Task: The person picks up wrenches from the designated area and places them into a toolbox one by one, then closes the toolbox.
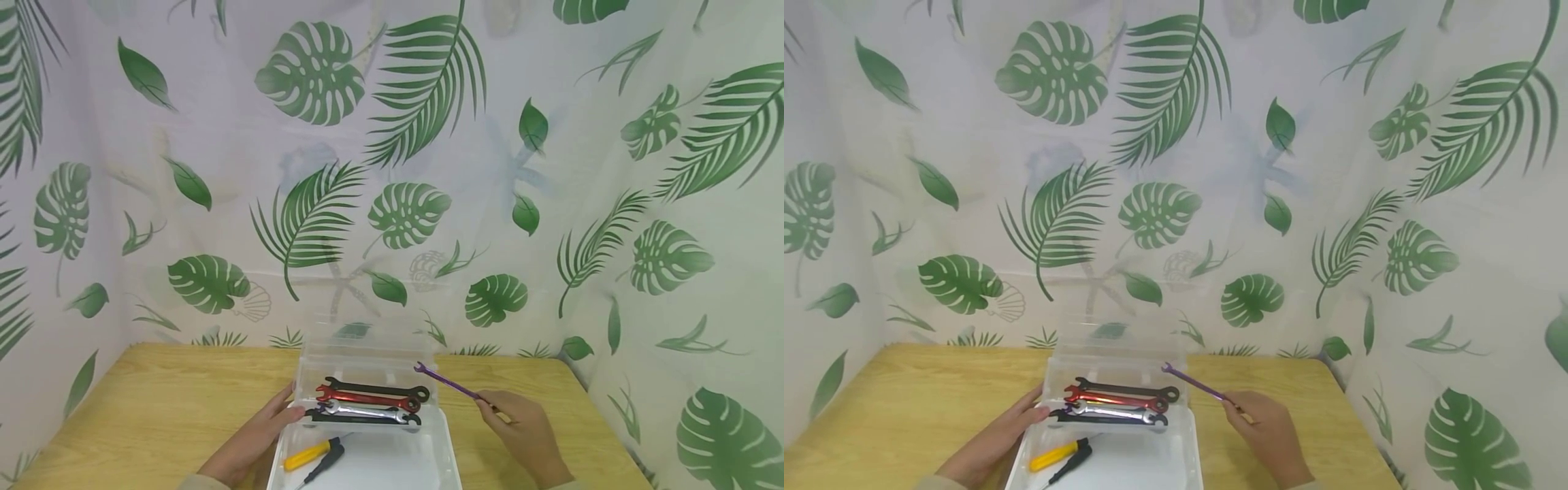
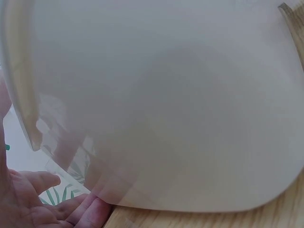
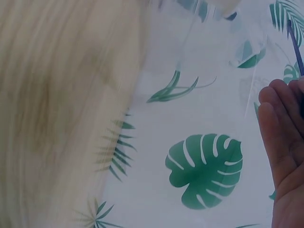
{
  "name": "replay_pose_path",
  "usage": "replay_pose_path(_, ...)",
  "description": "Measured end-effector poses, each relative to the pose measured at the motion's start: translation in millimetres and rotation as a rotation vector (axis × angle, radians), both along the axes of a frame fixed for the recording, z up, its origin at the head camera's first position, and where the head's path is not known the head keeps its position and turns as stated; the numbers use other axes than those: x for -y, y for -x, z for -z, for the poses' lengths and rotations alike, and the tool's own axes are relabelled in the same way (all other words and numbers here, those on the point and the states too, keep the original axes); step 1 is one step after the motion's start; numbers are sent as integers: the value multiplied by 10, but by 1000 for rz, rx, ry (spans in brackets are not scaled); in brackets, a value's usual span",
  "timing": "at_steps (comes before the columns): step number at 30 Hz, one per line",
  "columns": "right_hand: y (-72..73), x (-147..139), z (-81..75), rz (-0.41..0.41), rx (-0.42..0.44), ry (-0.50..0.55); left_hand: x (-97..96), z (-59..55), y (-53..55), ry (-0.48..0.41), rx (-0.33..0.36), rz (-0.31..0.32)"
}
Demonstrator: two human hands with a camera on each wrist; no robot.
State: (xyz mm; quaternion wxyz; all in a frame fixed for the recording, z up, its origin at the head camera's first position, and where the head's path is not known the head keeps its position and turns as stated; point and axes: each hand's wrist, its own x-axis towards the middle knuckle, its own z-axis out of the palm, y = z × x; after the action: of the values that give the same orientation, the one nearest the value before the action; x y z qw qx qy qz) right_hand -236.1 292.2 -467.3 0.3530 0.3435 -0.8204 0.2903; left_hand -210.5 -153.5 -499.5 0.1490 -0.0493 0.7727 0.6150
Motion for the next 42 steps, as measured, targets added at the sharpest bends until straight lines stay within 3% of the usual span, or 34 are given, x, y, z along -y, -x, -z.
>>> replay_pose_path(10,-48,219,-16,8,9,-30,11,41,14,-14,-12,2)
replay_pose_path(21,-31,375,23,-76,-14,-27,8,33,21,-9,-1,-1)
replay_pose_path(30,-24,457,47,-56,-22,-43,-3,17,26,4,4,-9)
replay_pose_path(37,-26,549,-29,-11,-83,-144,-9,8,7,11,10,-9)
replay_pose_path(42,29,628,-99,-31,-136,-210,-12,15,23,6,10,-13)
